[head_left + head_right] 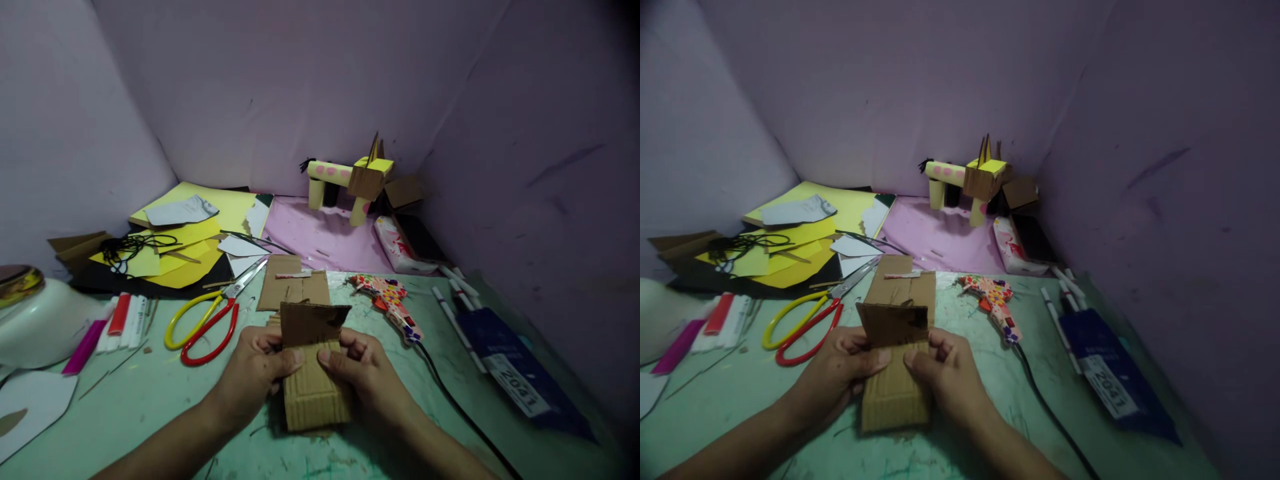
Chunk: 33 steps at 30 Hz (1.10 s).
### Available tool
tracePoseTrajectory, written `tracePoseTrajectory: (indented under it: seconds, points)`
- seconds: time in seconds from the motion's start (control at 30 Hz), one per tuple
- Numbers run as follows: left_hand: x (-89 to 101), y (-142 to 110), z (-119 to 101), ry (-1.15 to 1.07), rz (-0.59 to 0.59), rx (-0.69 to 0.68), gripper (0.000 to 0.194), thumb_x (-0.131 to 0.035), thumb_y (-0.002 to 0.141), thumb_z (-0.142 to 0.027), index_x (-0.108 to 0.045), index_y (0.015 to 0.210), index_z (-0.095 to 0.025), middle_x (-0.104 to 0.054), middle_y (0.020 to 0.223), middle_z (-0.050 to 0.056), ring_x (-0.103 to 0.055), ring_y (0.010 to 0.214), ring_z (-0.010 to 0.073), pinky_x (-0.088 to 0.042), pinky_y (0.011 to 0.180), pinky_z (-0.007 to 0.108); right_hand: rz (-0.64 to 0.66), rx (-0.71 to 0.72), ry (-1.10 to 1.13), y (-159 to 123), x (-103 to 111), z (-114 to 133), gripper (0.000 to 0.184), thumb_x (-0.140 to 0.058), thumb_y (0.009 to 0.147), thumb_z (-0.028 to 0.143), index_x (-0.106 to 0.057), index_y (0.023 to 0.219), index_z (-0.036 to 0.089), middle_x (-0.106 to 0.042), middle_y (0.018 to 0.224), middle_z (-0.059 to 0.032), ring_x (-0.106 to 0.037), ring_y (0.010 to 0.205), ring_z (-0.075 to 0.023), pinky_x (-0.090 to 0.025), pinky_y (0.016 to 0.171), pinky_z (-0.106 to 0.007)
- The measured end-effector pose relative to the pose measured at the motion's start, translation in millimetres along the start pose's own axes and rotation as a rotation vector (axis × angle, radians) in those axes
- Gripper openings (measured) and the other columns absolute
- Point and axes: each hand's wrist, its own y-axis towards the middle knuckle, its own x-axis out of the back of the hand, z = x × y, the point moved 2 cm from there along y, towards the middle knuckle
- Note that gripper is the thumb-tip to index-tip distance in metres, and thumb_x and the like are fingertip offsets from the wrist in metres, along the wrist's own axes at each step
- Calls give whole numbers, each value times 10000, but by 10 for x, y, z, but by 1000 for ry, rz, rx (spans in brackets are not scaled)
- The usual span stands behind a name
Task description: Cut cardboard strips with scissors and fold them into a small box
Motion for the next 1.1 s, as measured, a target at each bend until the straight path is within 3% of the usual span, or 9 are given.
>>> tracePoseTrajectory:
  seconds: [0.13,0.23,0.43,0.57,0.67,0.83,0.9,1.1]
  points:
    - [-18,-7,-92,162,-74,-69,160,-659,614,-187,-769,729,-184,-734,705,50,-605,595,178,-449,525,257,-149,-33,-33,-6,-6,80,339,-863,408,255,-697,684,148,-679,569,-6,-593,501,-119,-444,522,-230]
    - [-38,-20,-165,252,-95,-119,153,-633,604,-166,-766,668,-206,-750,700,46,-650,650,203,-494,587,280,-161,-94,-35,-5,-20,111,327,-873,363,266,-679,598,149,-671,525,-5,-584,478,-101,-444,521,-219]
    - [19,-50,-217,310,-142,-273,165,-619,608,-130,-755,645,-215,-741,645,23,-653,586,173,-499,536,244,36,-243,107,-4,43,162,365,-748,484,151,-684,843,158,-708,731,-29,-629,618,-128,-470,601,-239]
    - [23,-69,-235,358,-145,-431,160,-626,649,-112,-748,661,-215,-730,646,17,-658,583,153,-499,509,215,173,-406,177,-40,45,171,391,-647,666,389,-659,955,125,-688,853,-81,-636,723,-179,-470,628,-277]
    - [-28,-79,-218,488,-62,-617,174,-603,696,-81,-739,709,-188,-706,622,26,-646,560,134,-494,502,201,212,-429,113,-63,7,92,501,-632,694,542,-654,941,107,-680,820,-86,-633,738,-192,-457,660,-283]
    - [-89,-104,-178,755,177,-918,239,-501,749,-21,-693,847,-125,-680,718,101,-636,623,162,-501,544,249,165,-390,35,-48,6,-43,503,-715,614,557,-661,786,87,-651,700,-60,-592,640,-149,-432,651,-263]
    - [-77,-113,-186,855,260,-900,274,-471,775,-27,-692,892,-138,-666,745,104,-628,652,169,-496,563,258,139,-375,3,-40,17,-53,474,-736,604,540,-653,740,94,-636,647,-38,-575,608,-132,-419,614,-248]
    - [9,-111,-272,939,373,-603,328,-441,842,-102,-706,989,-226,-670,864,105,-629,765,196,-493,660,297,168,-352,36,-62,-47,17,423,-746,625,504,-681,709,94,-623,580,-18,-575,585,-122,-425,605,-240]
